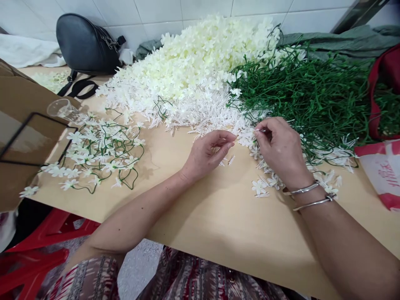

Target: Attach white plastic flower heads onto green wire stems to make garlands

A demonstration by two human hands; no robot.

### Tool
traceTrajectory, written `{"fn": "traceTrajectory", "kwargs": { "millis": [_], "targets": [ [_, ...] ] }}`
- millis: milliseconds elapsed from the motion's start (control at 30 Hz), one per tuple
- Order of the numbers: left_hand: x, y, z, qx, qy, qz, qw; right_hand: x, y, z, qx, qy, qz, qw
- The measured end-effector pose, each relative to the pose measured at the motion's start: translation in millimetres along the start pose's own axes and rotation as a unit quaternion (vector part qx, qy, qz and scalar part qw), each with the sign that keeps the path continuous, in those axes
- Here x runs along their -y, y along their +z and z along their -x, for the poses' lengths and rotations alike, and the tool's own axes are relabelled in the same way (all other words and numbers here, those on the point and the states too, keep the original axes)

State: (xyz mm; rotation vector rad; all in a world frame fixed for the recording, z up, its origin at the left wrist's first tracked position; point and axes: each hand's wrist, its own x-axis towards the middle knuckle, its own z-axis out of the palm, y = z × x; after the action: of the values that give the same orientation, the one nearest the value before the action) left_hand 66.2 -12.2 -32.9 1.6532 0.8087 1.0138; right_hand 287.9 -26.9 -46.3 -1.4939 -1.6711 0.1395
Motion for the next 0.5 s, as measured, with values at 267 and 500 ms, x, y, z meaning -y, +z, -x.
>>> {"fn": "traceTrajectory", "kwargs": {
  "millis": [267,500],
  "targets": [
    [8.2,-6.5,-7.3,-0.078,-0.027,0.069,0.994,46.0,14.3,21.0,0.028,-0.178,-0.022,0.983],
    [7.4,-14.3,-13.7,-0.100,-0.060,0.133,0.984,58.8,20.0,31.1,0.089,-0.209,-0.018,0.974]
  ]
}}
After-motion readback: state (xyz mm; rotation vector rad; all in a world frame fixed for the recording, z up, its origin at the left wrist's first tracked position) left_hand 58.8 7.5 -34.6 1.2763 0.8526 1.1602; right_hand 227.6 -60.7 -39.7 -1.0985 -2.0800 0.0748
